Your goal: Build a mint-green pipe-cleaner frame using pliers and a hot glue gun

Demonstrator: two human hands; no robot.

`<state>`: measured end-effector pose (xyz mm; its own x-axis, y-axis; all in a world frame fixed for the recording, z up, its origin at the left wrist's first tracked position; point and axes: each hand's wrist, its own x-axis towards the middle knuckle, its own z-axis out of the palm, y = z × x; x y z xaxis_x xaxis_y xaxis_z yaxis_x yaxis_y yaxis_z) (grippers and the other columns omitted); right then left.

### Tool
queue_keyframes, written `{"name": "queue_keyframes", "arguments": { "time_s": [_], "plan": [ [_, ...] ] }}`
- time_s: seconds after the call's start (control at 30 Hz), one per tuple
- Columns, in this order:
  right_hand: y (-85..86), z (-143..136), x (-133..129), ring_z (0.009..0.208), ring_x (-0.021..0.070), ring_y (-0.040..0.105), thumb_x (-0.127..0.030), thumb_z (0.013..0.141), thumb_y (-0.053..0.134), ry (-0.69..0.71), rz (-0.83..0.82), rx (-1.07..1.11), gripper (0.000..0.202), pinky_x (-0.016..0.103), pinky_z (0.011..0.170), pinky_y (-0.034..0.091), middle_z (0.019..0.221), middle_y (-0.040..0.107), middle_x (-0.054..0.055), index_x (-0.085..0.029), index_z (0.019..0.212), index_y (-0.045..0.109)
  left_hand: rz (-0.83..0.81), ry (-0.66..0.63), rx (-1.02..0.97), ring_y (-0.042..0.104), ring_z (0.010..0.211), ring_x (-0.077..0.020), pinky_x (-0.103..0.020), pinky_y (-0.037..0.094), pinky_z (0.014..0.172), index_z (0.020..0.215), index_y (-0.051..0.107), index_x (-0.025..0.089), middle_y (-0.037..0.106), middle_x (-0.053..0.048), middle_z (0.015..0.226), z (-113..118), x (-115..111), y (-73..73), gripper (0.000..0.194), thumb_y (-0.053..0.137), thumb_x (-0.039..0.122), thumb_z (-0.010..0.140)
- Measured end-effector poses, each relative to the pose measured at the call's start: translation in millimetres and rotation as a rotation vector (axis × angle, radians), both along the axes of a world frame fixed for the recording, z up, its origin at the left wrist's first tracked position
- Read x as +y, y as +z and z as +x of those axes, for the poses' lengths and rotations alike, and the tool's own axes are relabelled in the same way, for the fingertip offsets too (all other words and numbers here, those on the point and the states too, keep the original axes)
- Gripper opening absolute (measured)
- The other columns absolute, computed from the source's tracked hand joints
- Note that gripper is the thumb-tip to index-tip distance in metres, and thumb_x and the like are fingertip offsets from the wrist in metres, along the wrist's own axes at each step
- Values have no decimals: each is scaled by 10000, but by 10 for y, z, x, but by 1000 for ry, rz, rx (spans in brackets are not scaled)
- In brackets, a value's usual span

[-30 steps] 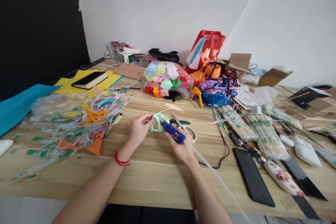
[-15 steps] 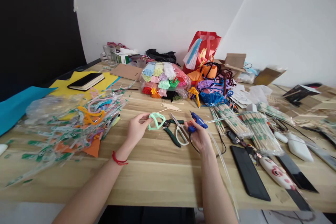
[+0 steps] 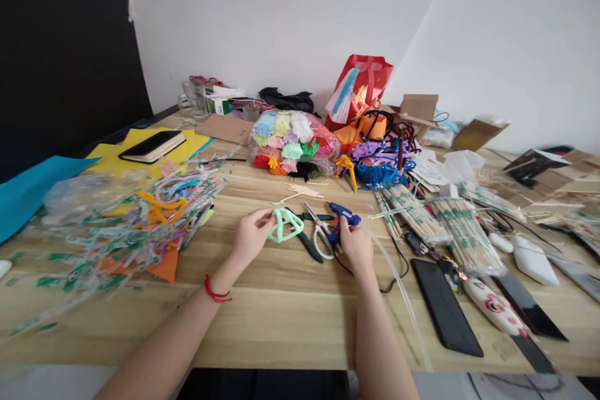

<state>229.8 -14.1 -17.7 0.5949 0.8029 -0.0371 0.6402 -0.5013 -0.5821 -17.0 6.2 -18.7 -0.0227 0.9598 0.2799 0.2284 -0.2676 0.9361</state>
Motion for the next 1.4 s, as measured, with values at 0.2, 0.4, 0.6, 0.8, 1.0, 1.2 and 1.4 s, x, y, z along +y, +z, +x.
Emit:
{"name": "queue_keyframes", "arguments": {
  "time_s": [0.2, 0.4, 0.6, 0.8, 1.0, 1.2, 1.4],
  "plan": [
    [116, -131, -87, 643, 244, 612, -504, 863, 389, 26, 179, -194, 492, 302, 590, 383, 640, 661, 123, -163, 622, 650, 127, 43, 125, 693, 791, -193, -280, 553, 706, 958, 709, 160, 731, -85, 935, 28, -54, 25, 247, 546, 272, 809],
    [198, -662, -289, 521, 121, 458, -446, 838, 511, 475, 636, 232, 330, 232, 506, 365, 623, 584, 16, -157, 766, 651, 341, 119, 263, 675, 753, -169, -269, 545, 702, 915, 711, 183, 729, -70, 884, 66, -118, 56, 192, 556, 211, 805],
    [134, -839, -313, 511, 109, 424, -414, 789, 586, 556, 510, 411, 288, 237, 502, 350, 611, 582, 10, -153, 816, 705, 429, 99, 324, 675, 770, -179, -285, 545, 703, 909, 701, 179, 724, -62, 856, 98, -148, 52, 169, 570, 196, 804],
    [192, -778, -284, 535, 117, 487, -472, 768, 609, 660, 273, 820, 365, 228, 486, 351, 623, 634, 29, -129, 780, 733, 488, 121, 334, 680, 793, -182, -310, 541, 768, 905, 696, 185, 731, -61, 880, 114, -151, 44, 171, 559, 168, 804],
    [229, -784, -297, 592, 133, 547, -426, 695, 704, 660, 274, 936, 269, 242, 562, 407, 653, 677, 25, -162, 716, 751, 500, 105, 303, 685, 784, -169, -297, 549, 764, 905, 692, 199, 732, -49, 889, 110, -151, 54, 172, 555, 170, 805],
    [234, -795, -285, 680, 169, 609, -393, 640, 752, 647, 285, 1046, 252, 288, 686, 452, 727, 721, 39, -188, 786, 764, 538, 68, 308, 679, 808, -166, -283, 542, 766, 912, 697, 204, 731, -49, 889, 106, -156, 74, 184, 562, 147, 800],
    [269, -801, -318, 537, 119, 493, -460, 670, 720, 632, 235, 990, 322, 234, 494, 358, 577, 628, 18, -141, 694, 751, 531, 76, 302, 676, 803, -162, -277, 538, 772, 899, 694, 194, 728, -48, 882, 106, -168, 88, 168, 565, 153, 801]
  ]
}}
